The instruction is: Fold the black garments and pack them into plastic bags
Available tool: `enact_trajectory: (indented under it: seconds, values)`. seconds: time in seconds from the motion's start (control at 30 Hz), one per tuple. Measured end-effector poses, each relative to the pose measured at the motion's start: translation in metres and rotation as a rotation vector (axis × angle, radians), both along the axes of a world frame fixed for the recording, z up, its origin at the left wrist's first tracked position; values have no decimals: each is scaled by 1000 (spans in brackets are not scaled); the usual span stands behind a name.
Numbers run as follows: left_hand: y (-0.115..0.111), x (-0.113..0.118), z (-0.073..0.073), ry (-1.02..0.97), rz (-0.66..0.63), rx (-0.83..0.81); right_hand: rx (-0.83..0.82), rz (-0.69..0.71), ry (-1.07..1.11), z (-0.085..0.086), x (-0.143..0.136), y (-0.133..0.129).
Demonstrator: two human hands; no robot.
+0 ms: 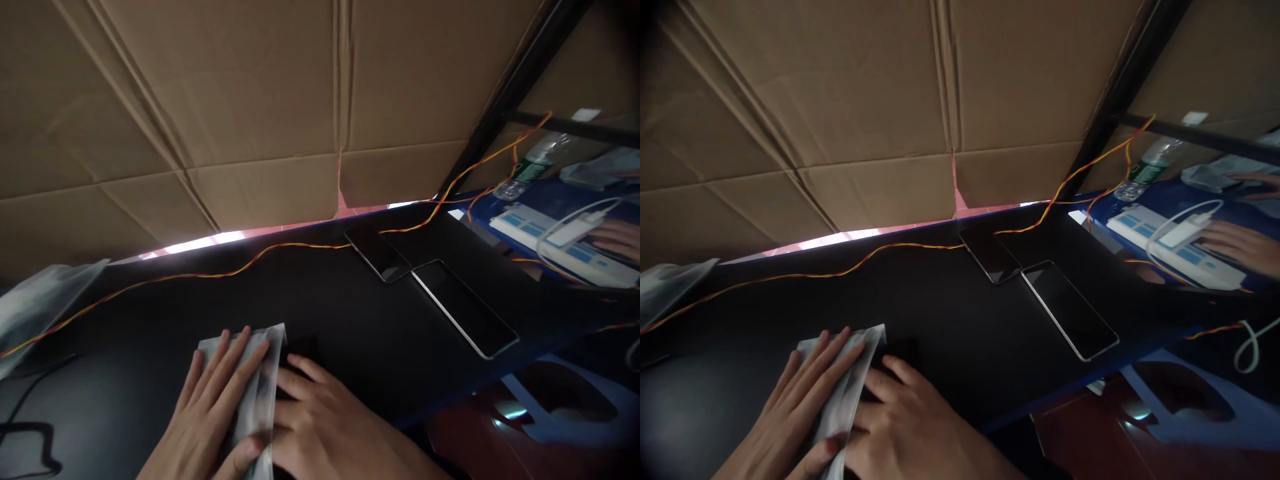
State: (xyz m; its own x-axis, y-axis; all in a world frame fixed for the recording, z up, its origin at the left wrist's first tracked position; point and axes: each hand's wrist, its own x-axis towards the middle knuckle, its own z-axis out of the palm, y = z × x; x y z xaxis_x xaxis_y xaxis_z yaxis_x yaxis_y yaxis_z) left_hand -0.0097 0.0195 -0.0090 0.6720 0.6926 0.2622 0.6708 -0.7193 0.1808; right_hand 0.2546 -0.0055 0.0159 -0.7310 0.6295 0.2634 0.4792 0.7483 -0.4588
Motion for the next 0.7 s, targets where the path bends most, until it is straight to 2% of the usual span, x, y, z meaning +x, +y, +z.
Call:
enact_trajectory:
  seconds: [0.1,0.2,0.27,0.3,0.37,0.43,0.5,0.6,0.7]
  values:
    - [0,6,8,15,-81,1,30,17,98,-13,-19,0]
    - [-1,19,17,25,-103,26,-29,-183,198,-26,-47,5]
    - [-2,25,20,44,-111,38,-66,-299,239,-27,-55,9]
    - [-3,27,21,45,-110,39,-78,-313,258,-24,-53,11]
    - [-5,28,20,31,-89,33,-94,-243,297,-12,-40,12]
    - [-6,27,19,1,-49,29,-170,-88,281,3,-18,9]
    - [-8,25,17,-30,-14,17,-246,-65,300,14,0,4]
    - [-9,22,17,-23,-13,-11,-284,-101,311,16,7,-4]
    - [-9,19,19,9,-31,-71,-280,-50,367,6,-13,-6]
